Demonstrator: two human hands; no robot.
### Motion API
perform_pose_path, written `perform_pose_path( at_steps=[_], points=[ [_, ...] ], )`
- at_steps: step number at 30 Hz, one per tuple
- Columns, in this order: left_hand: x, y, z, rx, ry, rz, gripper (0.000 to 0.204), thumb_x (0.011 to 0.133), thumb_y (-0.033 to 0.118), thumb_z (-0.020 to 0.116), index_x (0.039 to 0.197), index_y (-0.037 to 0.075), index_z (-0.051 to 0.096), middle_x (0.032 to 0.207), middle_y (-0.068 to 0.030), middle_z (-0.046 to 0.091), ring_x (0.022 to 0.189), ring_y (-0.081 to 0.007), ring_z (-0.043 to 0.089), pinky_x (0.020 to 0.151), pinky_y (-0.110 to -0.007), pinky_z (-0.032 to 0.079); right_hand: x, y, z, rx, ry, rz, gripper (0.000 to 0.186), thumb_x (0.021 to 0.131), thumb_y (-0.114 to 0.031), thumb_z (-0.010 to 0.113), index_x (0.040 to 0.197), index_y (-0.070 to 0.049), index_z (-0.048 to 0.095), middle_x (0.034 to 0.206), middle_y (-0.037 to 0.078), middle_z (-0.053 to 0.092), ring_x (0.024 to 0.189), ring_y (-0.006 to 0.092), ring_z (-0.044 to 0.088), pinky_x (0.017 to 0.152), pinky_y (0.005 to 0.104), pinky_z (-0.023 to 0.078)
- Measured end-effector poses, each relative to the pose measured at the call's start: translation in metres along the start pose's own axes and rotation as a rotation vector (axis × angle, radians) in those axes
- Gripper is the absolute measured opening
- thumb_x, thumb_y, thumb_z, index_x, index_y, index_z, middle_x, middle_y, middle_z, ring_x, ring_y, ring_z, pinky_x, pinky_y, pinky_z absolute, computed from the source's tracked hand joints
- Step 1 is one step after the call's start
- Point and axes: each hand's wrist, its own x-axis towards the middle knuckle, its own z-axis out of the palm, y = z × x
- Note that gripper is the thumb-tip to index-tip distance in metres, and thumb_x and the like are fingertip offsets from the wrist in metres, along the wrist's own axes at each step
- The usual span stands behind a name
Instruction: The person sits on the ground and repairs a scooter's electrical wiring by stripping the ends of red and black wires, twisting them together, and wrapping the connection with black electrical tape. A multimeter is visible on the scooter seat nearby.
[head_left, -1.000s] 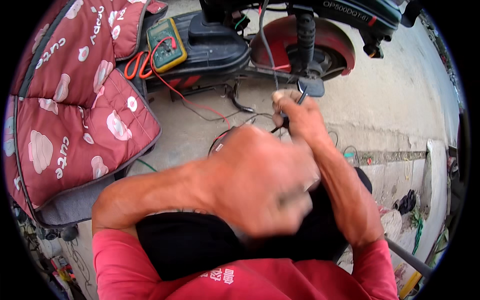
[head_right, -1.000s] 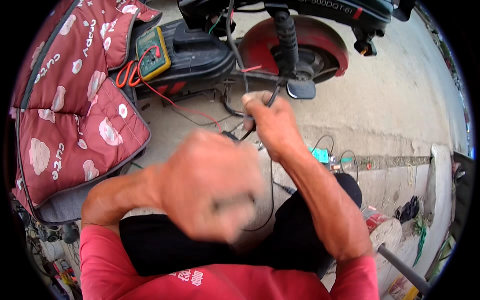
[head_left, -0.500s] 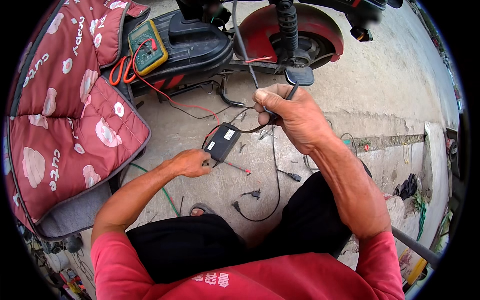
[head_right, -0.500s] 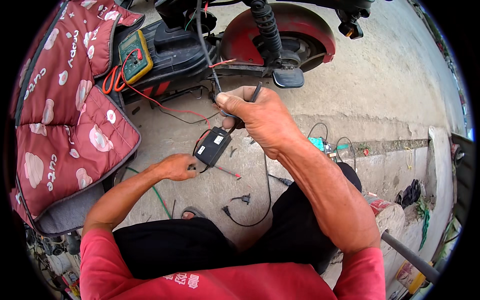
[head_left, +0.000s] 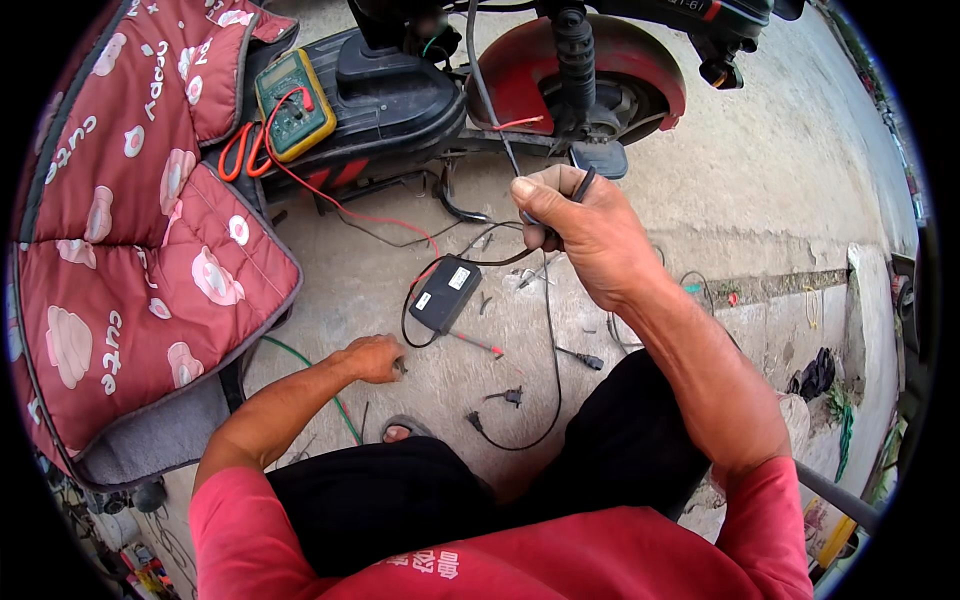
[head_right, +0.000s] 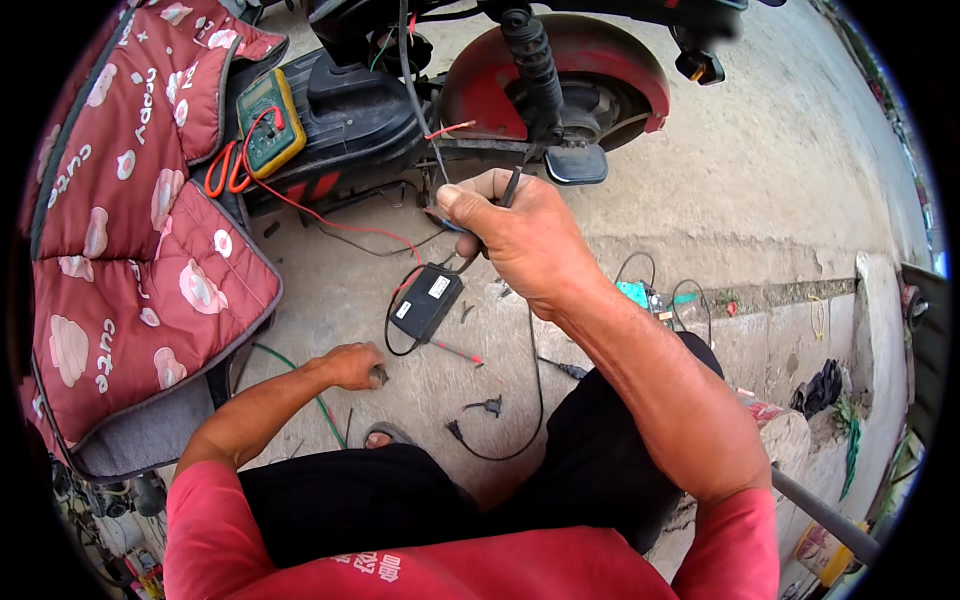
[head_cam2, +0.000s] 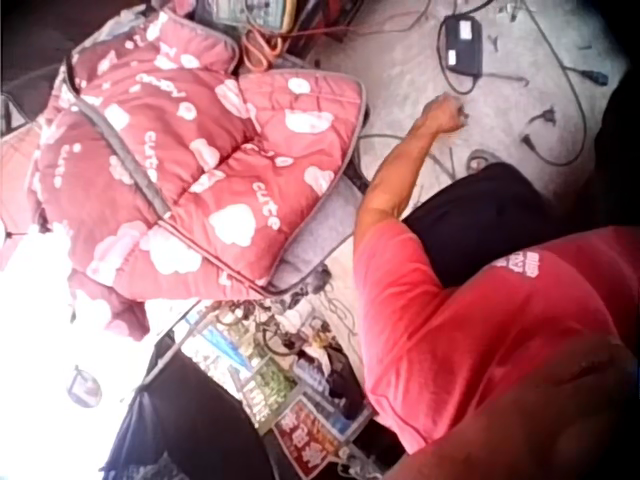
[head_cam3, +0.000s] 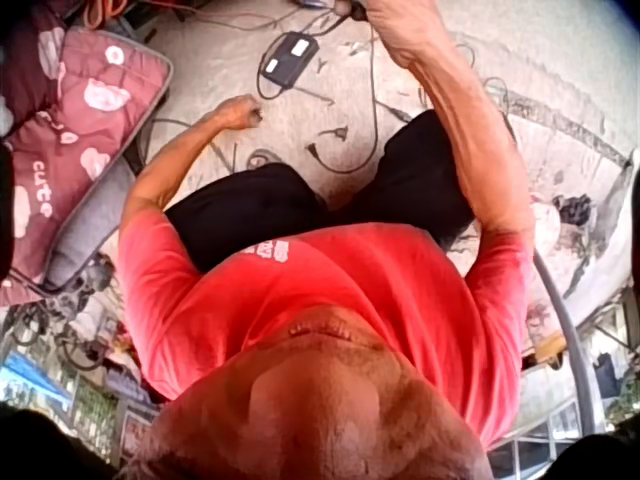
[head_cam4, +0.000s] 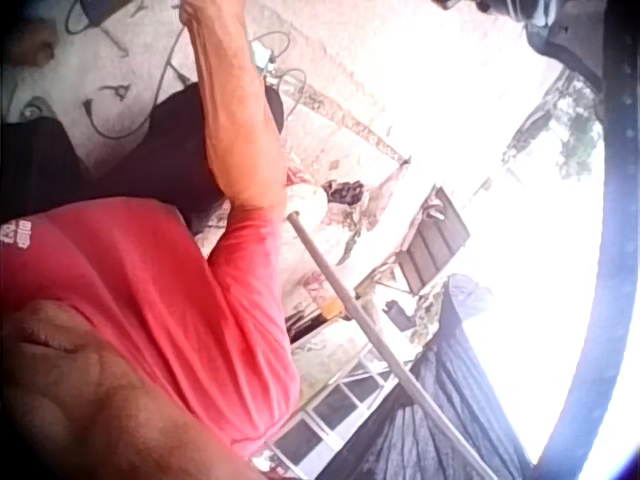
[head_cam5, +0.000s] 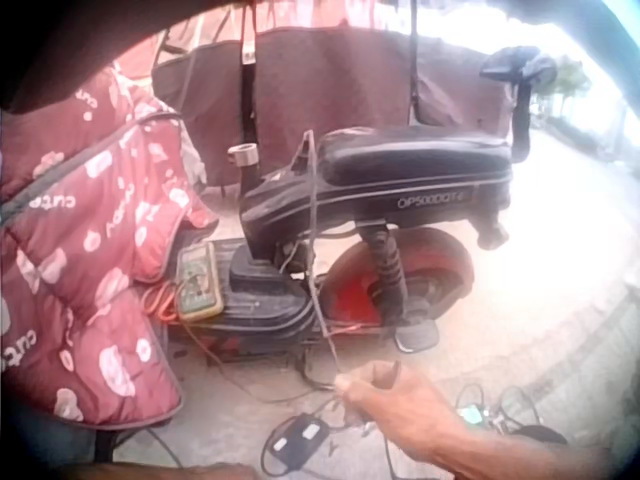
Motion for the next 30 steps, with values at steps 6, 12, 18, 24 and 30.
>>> perform_pose_path(
  at_steps=[6, 12, 18, 24, 30],
  points=[
    [0.005, -0.006, -0.061, -0.072, 0.036, -0.041, 0.036, 0.078, 0.033, 0.071, 0.097, 0.003, 0.072, 0.095, -0.0192, 0.071, 0.091, -0.0362, 0.068, 0.082, -0.045, 0.052, 0.006, -0.004, -0.003, -0.229, -0.1, -0.049, 0.028, 0.095, -0.032, 0.068, 0.088, -0.006, 0.062, 0.073, -0.002, 0.059, 0.061, 0.0055, 0.055, 0.055, 0.0216, 0.04],
    [-0.037, 0.058, -0.188, -0.288, 0.412, 0.115, 0.027, 0.086, 0.022, 0.07, 0.103, 0.001, 0.069, 0.091, -0.0134, 0.07, 0.083, -0.0235, 0.066, 0.078, -0.036, 0.053, 0.0, -0.007, -0.005, -0.301, -0.083, -0.156, 0.029, 0.093, -0.026, 0.069, 0.088, 0.002, 0.065, 0.071, 0.005, 0.063, 0.064, 0.0083, 0.061, 0.057, 0.0268, 0.049],
    [-0.095, 0.153, -0.26, -0.653, 0.973, 0.443, 0.015, 0.091, 0.005, 0.066, 0.105, -0.001, 0.067, 0.087, -0.0011, 0.064, 0.08, -0.0075, 0.058, 0.072, -0.023, 0.049, -0.013, -0.01, -0.006, -0.349, -0.109, -0.156, 0.026, 0.093, -0.023, 0.068, 0.086, 0.002, 0.064, 0.069, 0.004, 0.063, 0.064, 0.0091, 0.061, 0.06, 0.0274, 0.05],
    [-0.099, 0.206, -0.285, -0.203, 1.161, 0.388, 0.022, 0.087, 0.007, 0.07, 0.108, 0.002, 0.068, 0.071, -0.0034, 0.061, 0.059, -0.0099, 0.053, 0.056, -0.027, 0.045, -0.012, -0.003, -0.01, -0.442, -0.108, -0.178, 0.025, 0.091, -0.023, 0.069, 0.087, 0.002, 0.065, 0.066, 0.006, 0.064, 0.062, 0.0103, 0.058, 0.058, 0.0301, 0.048],
    [-0.079, 0.209, -0.291, -0.078, 1.134, 0.443, 0.016, 0.087, 0.007, 0.068, 0.101, 0.0, 0.07, 0.076, -0.0098, 0.065, 0.064, -0.0173, 0.061, 0.062, -0.028, 0.049, -0.018, -0.011, -0.016, -0.471, -0.114, -0.243, 0.027, 0.09, -0.024, 0.07, 0.086, 0.003, 0.064, 0.064, 0.005, 0.061, 0.062, 0.0099, 0.058, 0.06, 0.0305, 0.049]
  ],
)
